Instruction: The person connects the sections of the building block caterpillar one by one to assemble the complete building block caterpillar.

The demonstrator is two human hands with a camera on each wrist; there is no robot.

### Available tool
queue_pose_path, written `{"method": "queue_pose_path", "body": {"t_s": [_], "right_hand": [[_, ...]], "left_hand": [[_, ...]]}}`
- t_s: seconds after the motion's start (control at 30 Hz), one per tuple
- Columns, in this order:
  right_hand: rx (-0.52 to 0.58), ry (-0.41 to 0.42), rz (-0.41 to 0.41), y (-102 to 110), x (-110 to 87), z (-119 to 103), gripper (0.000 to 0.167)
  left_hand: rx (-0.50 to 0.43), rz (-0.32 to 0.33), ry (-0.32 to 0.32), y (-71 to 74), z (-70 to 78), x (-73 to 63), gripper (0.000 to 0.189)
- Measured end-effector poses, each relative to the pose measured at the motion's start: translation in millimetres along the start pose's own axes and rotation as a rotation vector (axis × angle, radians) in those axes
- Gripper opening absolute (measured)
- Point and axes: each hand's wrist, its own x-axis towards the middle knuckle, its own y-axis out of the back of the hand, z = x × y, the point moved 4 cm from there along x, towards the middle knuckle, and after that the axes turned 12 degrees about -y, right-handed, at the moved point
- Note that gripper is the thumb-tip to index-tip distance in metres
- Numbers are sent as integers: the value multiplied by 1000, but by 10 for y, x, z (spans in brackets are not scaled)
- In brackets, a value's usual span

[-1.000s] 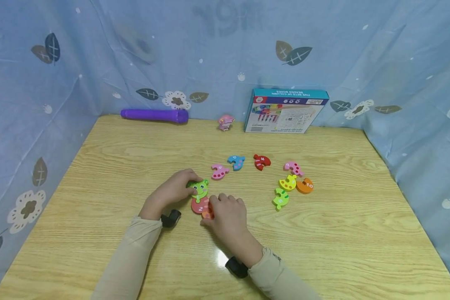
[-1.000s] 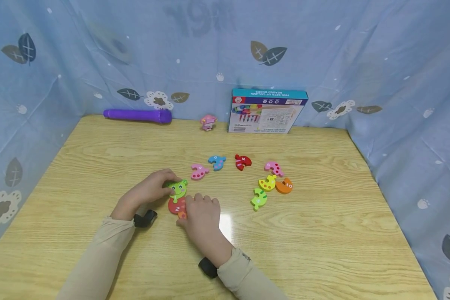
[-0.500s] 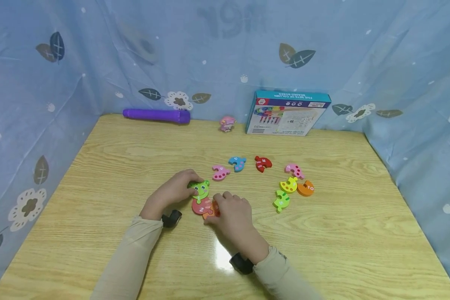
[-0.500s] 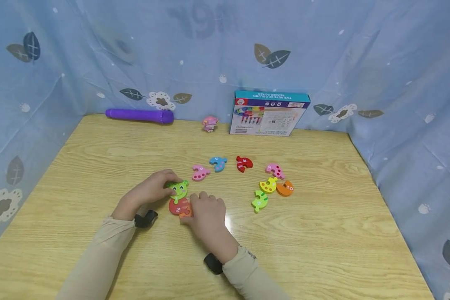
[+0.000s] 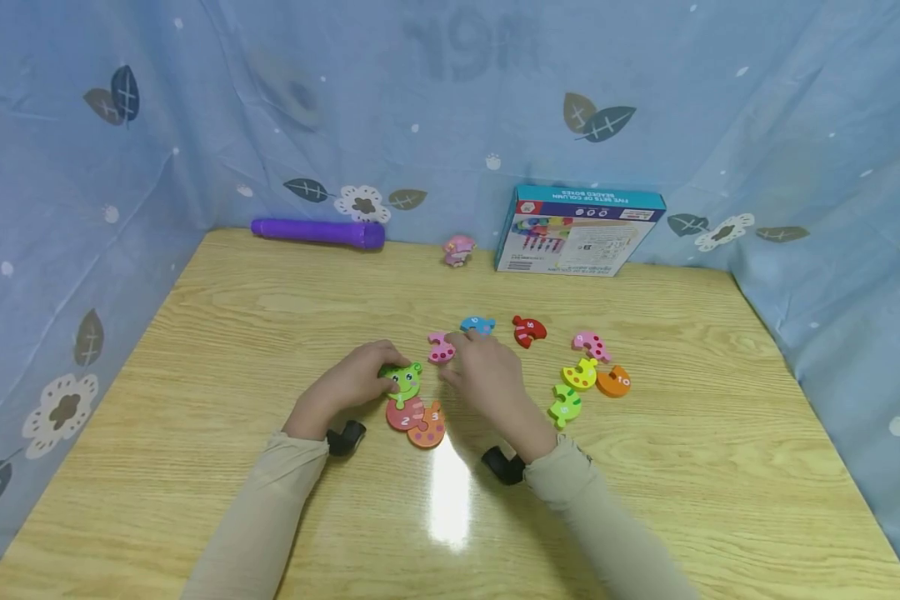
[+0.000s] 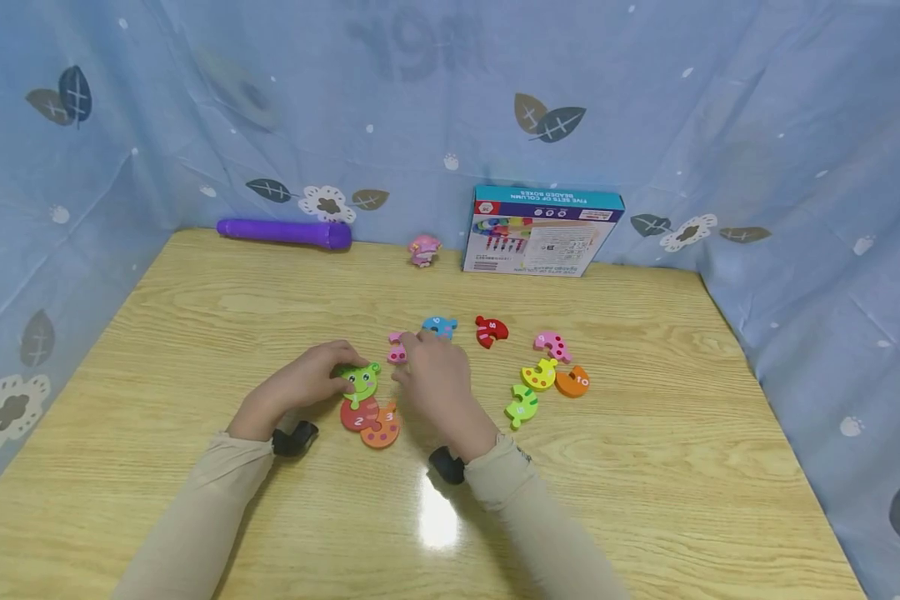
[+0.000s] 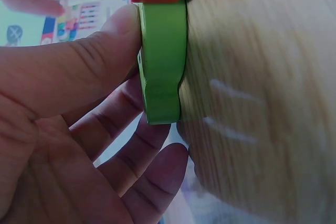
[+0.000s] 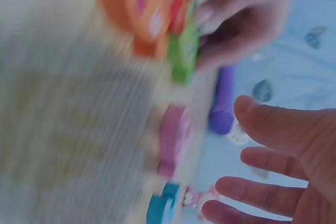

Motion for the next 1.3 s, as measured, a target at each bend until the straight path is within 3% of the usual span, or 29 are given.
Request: {"method": "queue_pose_path", "body": {"t_s": [0.13, 0.47, 0.7, 1.13, 1.3], "right_hand": [[-48, 15, -16, -77, 198, 37, 48], [-14, -24, -218, -223, 399, 29, 57], [-99, 10, -218, -312, 454, -11, 48], [-84, -11, -184, -325, 411, -43, 31], [-29, 33, -176, -239, 335, -8, 32]], "left_hand": [[5, 2, -3, -1, -16, 3, 35], [1, 4, 1, -6, -8, 10, 35], [2, 13, -24, -5, -11, 5, 35], [0, 11, -3, -13, -29, 12, 34], [-9, 10, -3, -15, -32, 8, 34]]}}
